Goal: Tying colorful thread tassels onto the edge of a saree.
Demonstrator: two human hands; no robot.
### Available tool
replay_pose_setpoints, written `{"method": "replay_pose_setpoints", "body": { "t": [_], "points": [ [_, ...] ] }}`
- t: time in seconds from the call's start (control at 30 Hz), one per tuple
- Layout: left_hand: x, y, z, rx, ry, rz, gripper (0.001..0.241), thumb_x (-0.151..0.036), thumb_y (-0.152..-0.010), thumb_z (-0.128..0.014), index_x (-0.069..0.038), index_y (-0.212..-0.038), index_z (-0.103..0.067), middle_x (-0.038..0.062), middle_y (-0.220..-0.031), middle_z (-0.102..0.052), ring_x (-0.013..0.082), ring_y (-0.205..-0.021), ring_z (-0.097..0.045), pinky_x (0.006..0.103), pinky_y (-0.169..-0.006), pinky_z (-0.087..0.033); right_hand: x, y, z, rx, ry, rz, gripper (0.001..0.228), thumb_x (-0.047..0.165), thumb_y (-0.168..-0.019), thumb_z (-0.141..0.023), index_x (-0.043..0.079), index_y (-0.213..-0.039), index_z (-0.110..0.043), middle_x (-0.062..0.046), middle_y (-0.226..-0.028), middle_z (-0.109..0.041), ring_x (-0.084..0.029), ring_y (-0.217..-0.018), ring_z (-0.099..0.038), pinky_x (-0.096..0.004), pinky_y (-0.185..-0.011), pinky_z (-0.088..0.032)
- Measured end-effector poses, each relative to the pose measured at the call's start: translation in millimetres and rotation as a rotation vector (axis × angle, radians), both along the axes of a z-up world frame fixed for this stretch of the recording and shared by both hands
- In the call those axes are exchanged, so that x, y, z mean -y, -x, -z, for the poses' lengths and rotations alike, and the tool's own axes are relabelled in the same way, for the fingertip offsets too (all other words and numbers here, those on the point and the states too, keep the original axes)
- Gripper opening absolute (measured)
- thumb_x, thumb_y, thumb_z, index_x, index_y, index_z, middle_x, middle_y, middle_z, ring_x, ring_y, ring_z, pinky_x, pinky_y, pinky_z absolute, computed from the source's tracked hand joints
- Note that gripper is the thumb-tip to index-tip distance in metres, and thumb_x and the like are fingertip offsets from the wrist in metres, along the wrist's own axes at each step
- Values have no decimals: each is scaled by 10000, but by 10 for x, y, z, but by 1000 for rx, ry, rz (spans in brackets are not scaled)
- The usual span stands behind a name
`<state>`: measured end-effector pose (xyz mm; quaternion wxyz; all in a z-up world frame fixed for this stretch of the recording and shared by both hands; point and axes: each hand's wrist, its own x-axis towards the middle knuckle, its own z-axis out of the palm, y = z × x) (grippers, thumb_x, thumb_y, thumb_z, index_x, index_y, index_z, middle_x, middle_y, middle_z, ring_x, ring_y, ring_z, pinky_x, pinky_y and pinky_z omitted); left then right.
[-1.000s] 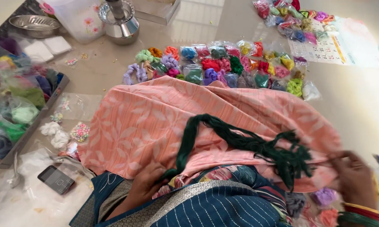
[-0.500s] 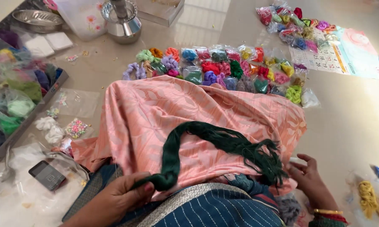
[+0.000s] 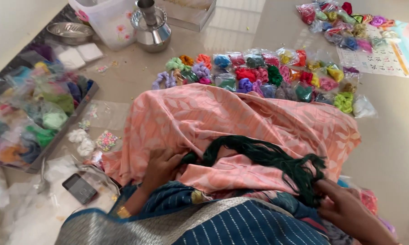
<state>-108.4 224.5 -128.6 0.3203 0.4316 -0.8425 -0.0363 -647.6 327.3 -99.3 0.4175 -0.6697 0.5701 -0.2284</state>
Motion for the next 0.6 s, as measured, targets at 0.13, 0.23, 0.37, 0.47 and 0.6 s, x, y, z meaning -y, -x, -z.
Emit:
{"method": "replay_pose_setpoints", "body": {
  "t": [0.13,0.23,0.37,0.47,0.6],
  "points": [
    [298,-140,335,-37,-97,16,225,-252,-834,-750,-126,-1018,-721,70,-946,-724,312,-883,-687,434,-808,-527,50,-43,-55,-762,-17,14,292,257,-874,-791,107,-1078,-646,-41,-982,-751,-189,-932,-748,-356,-831,-587],
    [299,-365,241,-278,-444,-282,193,-183,-961,-659,-103,-1122,-731,97,-929,-742,262,-828,-733,393,-705,-550,-35,126,-86,-530,223,143,363,117,-834,-737,113,-1193,-686,-83,-1038,-778,-259,-948,-735,-374,-822,-575],
    [137,-708,-458,-519,-421,-197,227,-96,-972,-599,-105,-1169,-712,32,-888,-742,123,-819,-684,308,-720,-544,-206,535,-212,-270,167,384,291,87,-898,-685,62,-1187,-711,-119,-990,-782,-252,-930,-766,-389,-867,-593],
    [-23,-817,-1045,-406,-449,-342,220,-108,-961,-622,-115,-1158,-719,28,-826,-730,112,-722,-645,302,-653,-518,-282,1188,-27,-211,84,403,262,65,-929,-644,51,-1180,-714,-127,-968,-763,-248,-912,-793,-393,-885,-593],
    [-114,-1382,-895,-305,-631,-211,260,-90,-916,-608,-89,-1131,-755,7,-828,-735,73,-785,-642,274,-710,-534,-1209,2217,988,-362,-125,184,298,115,-920,-655,109,-1214,-705,-93,-980,-750,-209,-928,-770,-356,-883,-585]
  ]
}}
